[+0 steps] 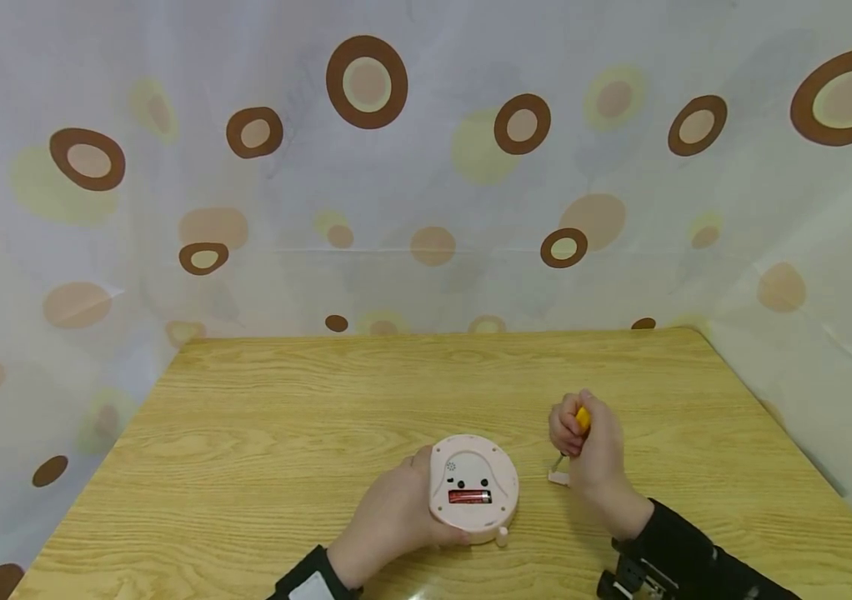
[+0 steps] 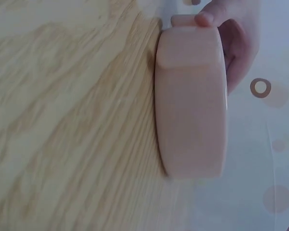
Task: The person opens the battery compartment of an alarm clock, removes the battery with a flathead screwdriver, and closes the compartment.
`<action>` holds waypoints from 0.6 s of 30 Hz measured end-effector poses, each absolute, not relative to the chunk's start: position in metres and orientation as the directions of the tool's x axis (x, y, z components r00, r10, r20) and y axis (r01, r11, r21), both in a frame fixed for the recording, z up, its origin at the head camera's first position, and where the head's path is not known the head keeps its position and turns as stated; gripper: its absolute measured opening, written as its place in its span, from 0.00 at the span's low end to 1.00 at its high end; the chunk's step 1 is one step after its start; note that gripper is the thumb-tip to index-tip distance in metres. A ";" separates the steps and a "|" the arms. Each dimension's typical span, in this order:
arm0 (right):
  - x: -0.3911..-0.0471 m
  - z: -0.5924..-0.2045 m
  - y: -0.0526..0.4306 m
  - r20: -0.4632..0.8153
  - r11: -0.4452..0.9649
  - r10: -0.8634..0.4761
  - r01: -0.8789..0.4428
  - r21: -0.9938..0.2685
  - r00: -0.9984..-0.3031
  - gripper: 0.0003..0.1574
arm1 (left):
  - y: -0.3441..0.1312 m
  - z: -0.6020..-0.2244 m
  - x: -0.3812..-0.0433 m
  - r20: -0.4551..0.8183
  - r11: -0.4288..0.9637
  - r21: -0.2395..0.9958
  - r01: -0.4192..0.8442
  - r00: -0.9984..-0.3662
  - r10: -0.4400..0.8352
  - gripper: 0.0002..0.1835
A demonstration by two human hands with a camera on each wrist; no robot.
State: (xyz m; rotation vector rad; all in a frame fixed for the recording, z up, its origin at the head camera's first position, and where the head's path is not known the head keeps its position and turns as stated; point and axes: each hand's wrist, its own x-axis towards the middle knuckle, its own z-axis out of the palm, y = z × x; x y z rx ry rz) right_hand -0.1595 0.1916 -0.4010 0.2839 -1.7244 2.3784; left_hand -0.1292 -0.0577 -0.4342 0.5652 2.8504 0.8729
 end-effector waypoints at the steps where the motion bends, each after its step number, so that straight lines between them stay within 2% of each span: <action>1: -0.160 -0.401 0.194 0.252 -0.299 0.043 -0.253 -0.920 -0.967 0.31 | -0.058 -0.434 -0.129 0.006 0.766 0.559 0.317 -0.926 0.379 0.62; 9: -0.166 -0.399 0.214 0.166 -0.286 0.081 -0.183 -0.940 -0.983 0.31 | -0.058 -0.435 -0.129 0.005 0.763 0.567 0.311 -0.927 0.374 0.63; 18: -0.173 -0.398 0.236 0.155 -0.271 0.116 -0.181 -0.945 -0.981 0.30 | -0.057 -0.433 -0.128 0.011 0.770 0.554 0.317 -0.928 0.373 0.64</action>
